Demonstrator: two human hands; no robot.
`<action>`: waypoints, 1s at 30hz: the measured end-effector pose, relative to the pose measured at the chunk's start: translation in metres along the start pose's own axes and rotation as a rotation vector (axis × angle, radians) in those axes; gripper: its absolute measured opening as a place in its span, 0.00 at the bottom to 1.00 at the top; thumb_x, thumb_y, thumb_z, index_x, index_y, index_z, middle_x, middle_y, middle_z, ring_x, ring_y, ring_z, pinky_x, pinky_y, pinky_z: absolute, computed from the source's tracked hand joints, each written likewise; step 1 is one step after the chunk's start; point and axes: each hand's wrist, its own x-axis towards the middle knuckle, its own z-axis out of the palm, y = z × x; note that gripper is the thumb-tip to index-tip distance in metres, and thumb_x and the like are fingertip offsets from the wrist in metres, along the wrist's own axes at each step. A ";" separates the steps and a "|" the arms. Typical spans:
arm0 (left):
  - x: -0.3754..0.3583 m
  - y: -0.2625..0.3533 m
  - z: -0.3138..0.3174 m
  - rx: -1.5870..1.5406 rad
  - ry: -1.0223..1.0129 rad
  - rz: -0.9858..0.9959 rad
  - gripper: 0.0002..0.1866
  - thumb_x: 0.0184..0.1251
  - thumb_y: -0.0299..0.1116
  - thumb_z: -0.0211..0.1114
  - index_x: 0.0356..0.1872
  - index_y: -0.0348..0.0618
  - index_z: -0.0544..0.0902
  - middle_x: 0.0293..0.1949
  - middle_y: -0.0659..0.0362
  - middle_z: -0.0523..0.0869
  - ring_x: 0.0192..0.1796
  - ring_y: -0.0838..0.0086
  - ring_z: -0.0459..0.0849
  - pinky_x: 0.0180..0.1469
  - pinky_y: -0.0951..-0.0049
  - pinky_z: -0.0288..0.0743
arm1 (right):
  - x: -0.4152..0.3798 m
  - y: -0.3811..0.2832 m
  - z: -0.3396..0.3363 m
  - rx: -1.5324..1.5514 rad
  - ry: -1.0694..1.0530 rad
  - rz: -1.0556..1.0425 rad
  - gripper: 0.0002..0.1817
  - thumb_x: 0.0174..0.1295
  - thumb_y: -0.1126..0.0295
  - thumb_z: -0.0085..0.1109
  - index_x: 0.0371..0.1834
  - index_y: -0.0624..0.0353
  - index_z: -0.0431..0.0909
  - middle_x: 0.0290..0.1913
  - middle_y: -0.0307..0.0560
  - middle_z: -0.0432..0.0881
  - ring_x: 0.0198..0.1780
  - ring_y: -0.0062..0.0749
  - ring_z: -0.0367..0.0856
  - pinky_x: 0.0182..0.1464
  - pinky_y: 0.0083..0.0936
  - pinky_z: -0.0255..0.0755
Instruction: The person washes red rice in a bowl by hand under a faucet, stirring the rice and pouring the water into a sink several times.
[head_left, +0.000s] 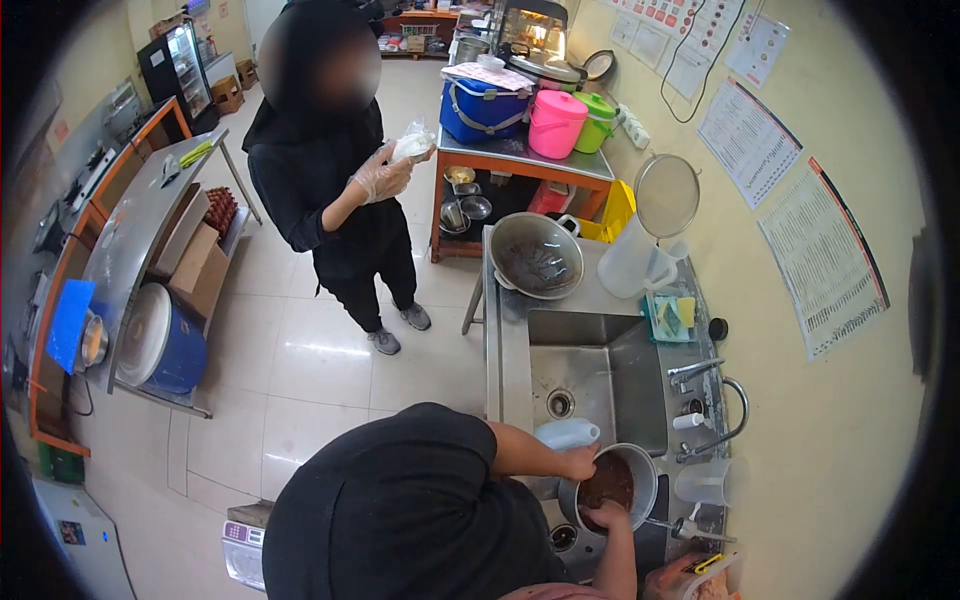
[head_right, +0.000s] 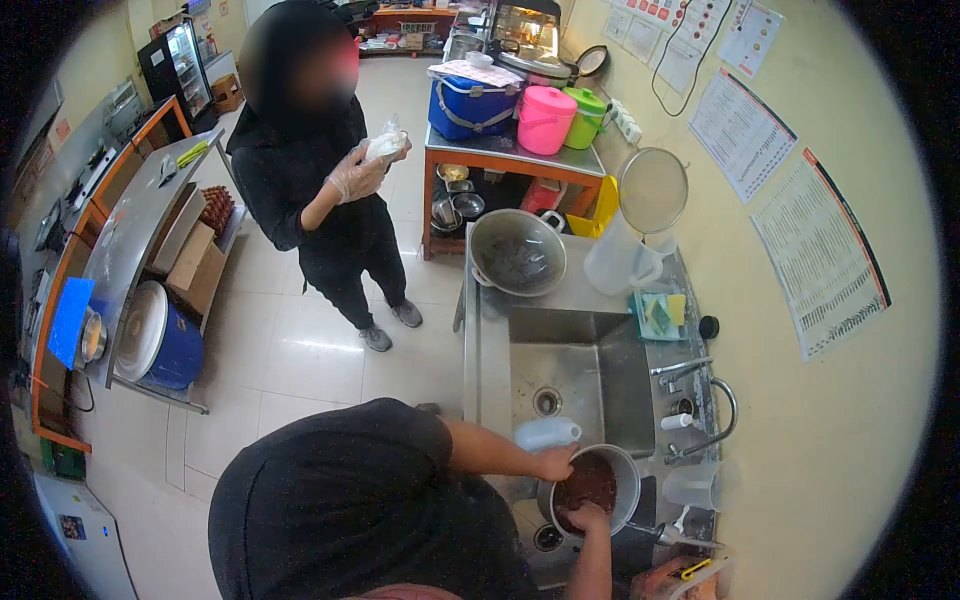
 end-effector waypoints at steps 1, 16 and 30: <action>0.003 -0.003 0.003 -0.005 0.000 0.005 0.33 0.60 0.34 0.56 0.67 0.37 0.59 0.56 0.37 0.76 0.59 0.45 0.75 0.62 0.51 0.68 | 0.002 0.005 0.001 0.044 0.110 0.004 0.40 0.54 0.49 0.58 0.68 0.62 0.66 0.68 0.64 0.66 0.71 0.54 0.63 0.71 0.35 0.57; -0.009 0.005 0.003 -0.030 0.119 0.009 0.30 0.61 0.32 0.55 0.65 0.38 0.62 0.56 0.37 0.77 0.59 0.45 0.76 0.60 0.50 0.68 | 0.039 -0.023 0.024 0.747 0.235 -0.315 0.37 0.59 0.58 0.52 0.71 0.64 0.61 0.70 0.64 0.64 0.72 0.52 0.61 0.71 0.33 0.54; 0.000 -0.004 0.002 -0.024 0.066 0.085 0.28 0.58 0.32 0.56 0.61 0.34 0.64 0.51 0.35 0.79 0.56 0.44 0.78 0.59 0.49 0.70 | 0.038 0.012 0.020 0.288 0.402 0.080 0.46 0.51 0.53 0.63 0.71 0.66 0.57 0.71 0.67 0.60 0.71 0.61 0.59 0.71 0.39 0.56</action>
